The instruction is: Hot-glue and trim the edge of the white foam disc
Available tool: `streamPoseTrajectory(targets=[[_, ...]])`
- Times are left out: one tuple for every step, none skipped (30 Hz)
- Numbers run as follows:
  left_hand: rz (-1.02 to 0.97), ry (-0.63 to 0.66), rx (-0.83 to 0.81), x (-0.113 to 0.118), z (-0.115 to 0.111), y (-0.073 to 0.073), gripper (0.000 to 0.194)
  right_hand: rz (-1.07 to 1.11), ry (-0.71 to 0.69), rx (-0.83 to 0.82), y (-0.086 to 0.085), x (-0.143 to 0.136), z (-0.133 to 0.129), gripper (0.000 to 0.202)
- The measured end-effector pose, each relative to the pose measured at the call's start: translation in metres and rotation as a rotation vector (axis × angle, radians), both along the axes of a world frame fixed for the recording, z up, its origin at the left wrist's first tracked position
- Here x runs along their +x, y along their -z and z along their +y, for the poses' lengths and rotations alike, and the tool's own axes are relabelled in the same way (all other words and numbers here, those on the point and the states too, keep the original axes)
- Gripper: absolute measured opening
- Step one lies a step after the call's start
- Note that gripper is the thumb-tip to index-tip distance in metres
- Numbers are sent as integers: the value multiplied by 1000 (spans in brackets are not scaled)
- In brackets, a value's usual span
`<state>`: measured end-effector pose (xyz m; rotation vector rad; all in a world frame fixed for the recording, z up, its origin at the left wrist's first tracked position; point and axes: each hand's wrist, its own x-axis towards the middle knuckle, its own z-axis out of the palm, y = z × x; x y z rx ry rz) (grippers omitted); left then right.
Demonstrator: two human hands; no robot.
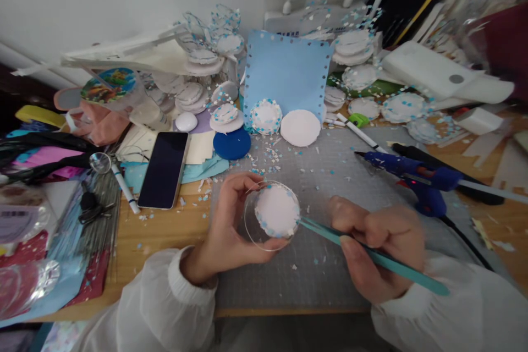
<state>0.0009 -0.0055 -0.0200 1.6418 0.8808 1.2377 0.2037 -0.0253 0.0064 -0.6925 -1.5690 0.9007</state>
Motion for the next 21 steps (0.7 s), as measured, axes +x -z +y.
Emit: streamPoseTrajectory(targets=[[-4, -2, 5, 0, 0, 0, 70, 2, -4, 2, 0, 0, 0, 28], [-8, -3, 9, 0, 0, 0, 70, 3, -7, 6, 0, 0, 0, 28], [-9, -3, 11, 1, 0, 0, 69, 0, -6, 5, 0, 0, 1, 28], [-9, -4, 14, 1, 0, 0, 69, -5, -6, 2, 0, -1, 1, 28], [-10, -5, 19, 1, 0, 0, 69, -9, -6, -3, 0, -1, 1, 28], [-13, -4, 25, 1, 0, 0, 69, -13, -8, -7, 0, -1, 1, 28], [-17, -5, 32, 1, 1, 0, 69, -16, -11, -11, 0, -1, 1, 28], [-22, -8, 35, 1, 1, 0, 69, -17, -12, -11, -1, -1, 1, 29], [-27, -9, 35, 1, 0, 1, 70, -15, -15, -11, -1, -1, 1, 29], [-33, -8, 33, 0, 0, 1, 70, -15, -26, -13, -2, -1, 0, 29], [-38, -7, 29, 0, 0, 1, 71, -10, -35, -20, -2, -2, 0, 28], [-42, -3, 24, 0, 0, 1, 71, 2, -37, -29, -3, -2, 0, 27], [-45, 1, 22, 0, 0, 1, 70, 21, -32, -37, -3, -2, 0, 25], [-48, 4, 23, 0, 0, 1, 70, 40, -25, -44, -4, -3, -1, 23], [-49, 5, 26, 0, 0, 1, 70, 55, -14, -52, -4, -3, -1, 21], [-49, 3, 29, 0, 0, 1, 70, 67, 1, -55, -3, -4, -2, 20], [-48, 0, 31, 0, 0, 1, 70, 72, 11, -60, -2, -4, -2, 19], [-47, -1, 32, 0, 0, 0, 70, 73, 11, -65, -1, -5, -2, 19], [-45, -3, 31, 0, 0, 0, 70, 78, 7, -67, -1, -5, -3, 19], [-43, -4, 29, 0, 0, 0, 70, 84, 2, -67, 0, -6, -3, 19], [-40, -5, 28, 0, 0, 0, 70, 93, -2, -64, 1, -6, -3, 19]])
